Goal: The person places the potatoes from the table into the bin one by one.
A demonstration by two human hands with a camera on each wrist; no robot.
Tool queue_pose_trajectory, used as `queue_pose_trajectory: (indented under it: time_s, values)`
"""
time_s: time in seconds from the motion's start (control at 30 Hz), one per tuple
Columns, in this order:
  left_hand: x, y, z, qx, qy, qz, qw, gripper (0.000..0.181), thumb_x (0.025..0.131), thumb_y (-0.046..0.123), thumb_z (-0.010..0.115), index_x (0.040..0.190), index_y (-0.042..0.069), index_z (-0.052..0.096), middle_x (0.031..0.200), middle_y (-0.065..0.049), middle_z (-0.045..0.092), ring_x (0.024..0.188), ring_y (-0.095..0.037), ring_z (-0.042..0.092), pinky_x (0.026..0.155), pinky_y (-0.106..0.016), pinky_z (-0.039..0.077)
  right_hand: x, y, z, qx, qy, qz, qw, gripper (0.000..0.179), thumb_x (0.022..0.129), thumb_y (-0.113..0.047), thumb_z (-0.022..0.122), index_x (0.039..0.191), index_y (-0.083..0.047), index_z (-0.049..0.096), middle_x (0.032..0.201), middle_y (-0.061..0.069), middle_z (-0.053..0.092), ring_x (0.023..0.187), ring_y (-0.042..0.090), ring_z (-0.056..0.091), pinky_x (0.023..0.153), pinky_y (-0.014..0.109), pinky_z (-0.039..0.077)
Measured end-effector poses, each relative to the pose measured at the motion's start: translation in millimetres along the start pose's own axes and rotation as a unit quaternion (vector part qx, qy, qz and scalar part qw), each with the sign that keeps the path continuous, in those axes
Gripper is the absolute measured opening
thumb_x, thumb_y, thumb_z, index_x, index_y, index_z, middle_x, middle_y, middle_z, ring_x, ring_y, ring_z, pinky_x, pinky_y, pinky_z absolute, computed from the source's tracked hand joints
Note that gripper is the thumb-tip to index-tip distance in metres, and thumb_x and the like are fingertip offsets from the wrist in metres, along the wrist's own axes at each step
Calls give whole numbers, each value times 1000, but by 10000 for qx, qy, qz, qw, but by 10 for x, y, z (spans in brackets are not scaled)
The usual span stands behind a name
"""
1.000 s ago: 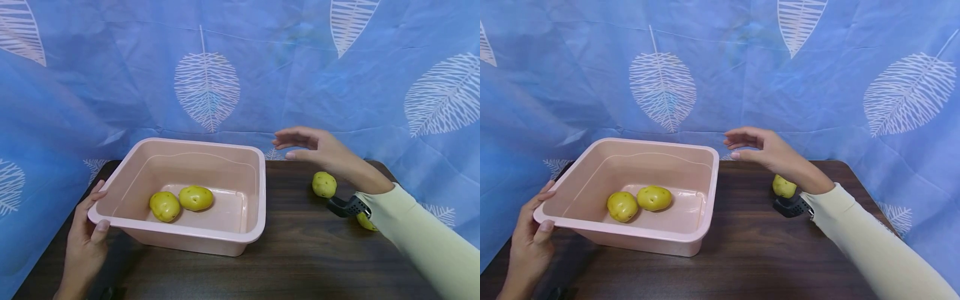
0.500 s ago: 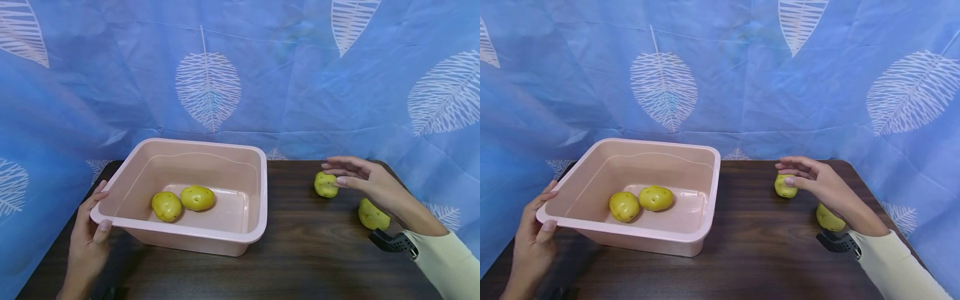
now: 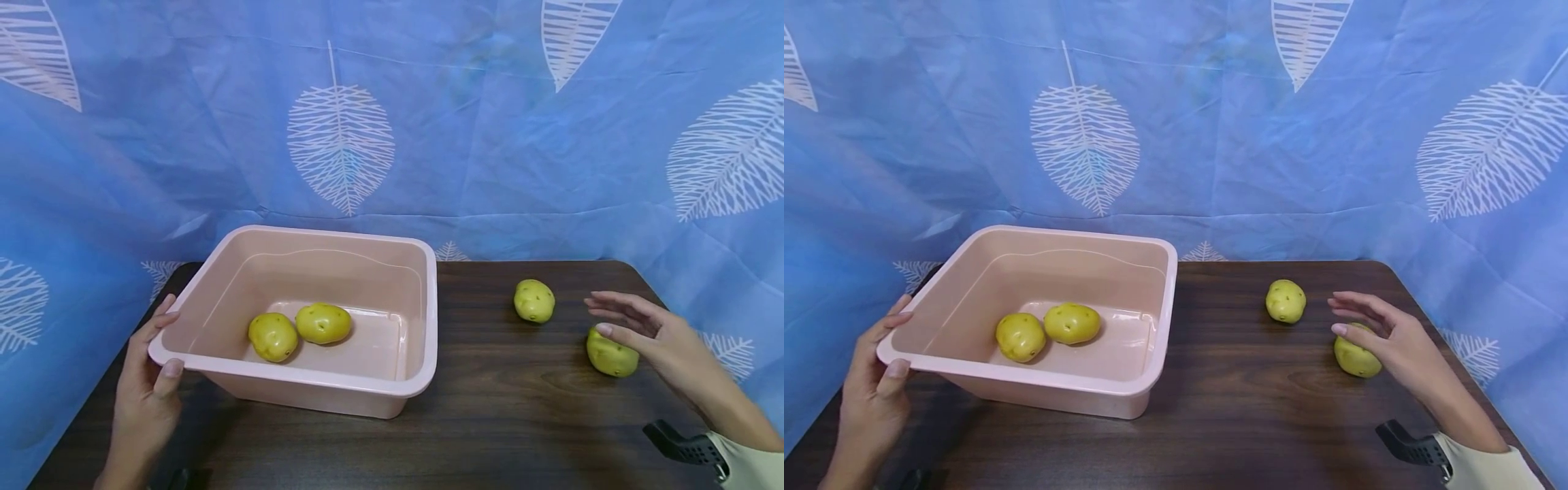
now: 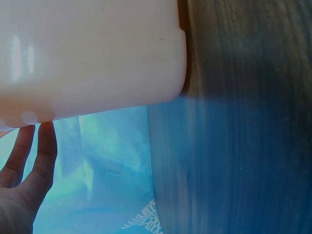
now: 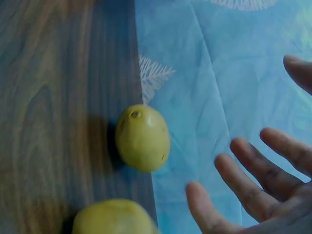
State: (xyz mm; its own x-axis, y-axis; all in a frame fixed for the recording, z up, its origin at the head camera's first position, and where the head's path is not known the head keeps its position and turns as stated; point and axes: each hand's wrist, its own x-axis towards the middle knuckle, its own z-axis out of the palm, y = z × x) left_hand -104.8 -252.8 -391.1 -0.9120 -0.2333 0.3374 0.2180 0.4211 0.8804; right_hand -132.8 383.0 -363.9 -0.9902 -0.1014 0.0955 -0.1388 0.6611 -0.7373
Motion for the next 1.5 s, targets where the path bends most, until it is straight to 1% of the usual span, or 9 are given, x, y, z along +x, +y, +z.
queue_pose_trajectory:
  time_s: [0.27, 0.37, 0.5, 0.7, 0.77, 0.9, 1.0, 1.37, 1.5]
  values:
    - [5, -8, 0, -61, -3, 8, 10000, 57, 108, 10, 51, 162, 20, 36, 174, 9, 22, 161, -28, 24, 123, -52, 29, -137, 150, 18, -636, 545, 709, 9940, 61, 104, -41, 64, 160, -31, 42, 143, -27, 49, 115, -19, 41, 74, 13, 40]
    - [4, 1, 2, -55, -15, 22, 10000, 57, 108, 10, 50, 162, 20, 36, 174, 9, 22, 161, -28, 23, 124, -55, 27, -156, 196, 63, -655, 643, 840, 9922, 66, 105, -42, 63, 163, -24, 37, 159, -5, 47, 139, 10, 50, 92, 36, 50]
    - [-2, 13, -7, -12, -56, 35, 10000, 57, 108, 8, 49, 162, 20, 35, 175, 9, 20, 161, -28, 23, 125, -53, 27, -159, 250, 107, -677, 793, 968, 9898, 72, 106, -41, 61, 165, -14, 32, 168, 26, 31, 142, 59, 33, 93, 71, 41]
    - [-3, 24, -18, 45, -100, 93, 9999, 57, 108, 6, 48, 162, 18, 34, 175, 7, 20, 161, -27, 24, 126, -42, 28, -183, 373, 133, -859, 826, 1169, 9860, 77, 104, -42, 64, 165, -8, 30, 165, 33, 31, 133, 58, 42, 81, 42, 52]
    - [-5, 25, -18, 26, -94, 106, 9999, 57, 108, 6, 48, 162, 17, 34, 175, 6, 21, 161, -27, 24, 127, -39, 29, -177, 412, 151, -841, 753, 1260, 9856, 80, 104, -44, 64, 166, -7, 27, 164, 35, 30, 130, 58, 43, 81, 43, 53]
    - [-8, 20, -22, -14, -105, 127, 9999, 56, 109, 6, 47, 162, 15, 34, 175, 5, 21, 160, -26, 24, 125, -29, 30, -142, 470, 184, -739, 535, 1382, 9862, 85, 104, -46, 62, 166, -3, 23, 165, 37, 26, 134, 63, 38, 88, 69, 44]
    - [-9, 5, -22, -14, -119, 133, 9998, 56, 109, 5, 47, 162, 15, 34, 175, 4, 20, 161, -27, 24, 125, -29, 31, -109, 504, 213, -688, 412, 1367, 9874, 85, 104, -45, 63, 166, -3, 24, 166, 36, 24, 135, 62, 37, 90, 70, 42]
    - [14, -53, -25, -189, -96, 309, 9993, 54, 109, 6, 48, 161, 13, 37, 174, 3, 23, 158, -27, 27, 120, -18, 34, -5, 618, 273, -925, 246, 1315, 9867, 82, 102, -42, 67, 163, -1, 30, 152, 42, 34, 113, 52, 53, 70, 37, 46]
    - [23, -48, -34, -220, -124, 325, 9992, 54, 108, 4, 48, 161, 11, 36, 175, 2, 23, 158, -27, 27, 118, -16, 35, 5, 647, 290, -1032, 239, 1245, 9866, 80, 102, -40, 68, 161, 0, 33, 149, 43, 37, 109, 50, 56, 67, 34, 46]
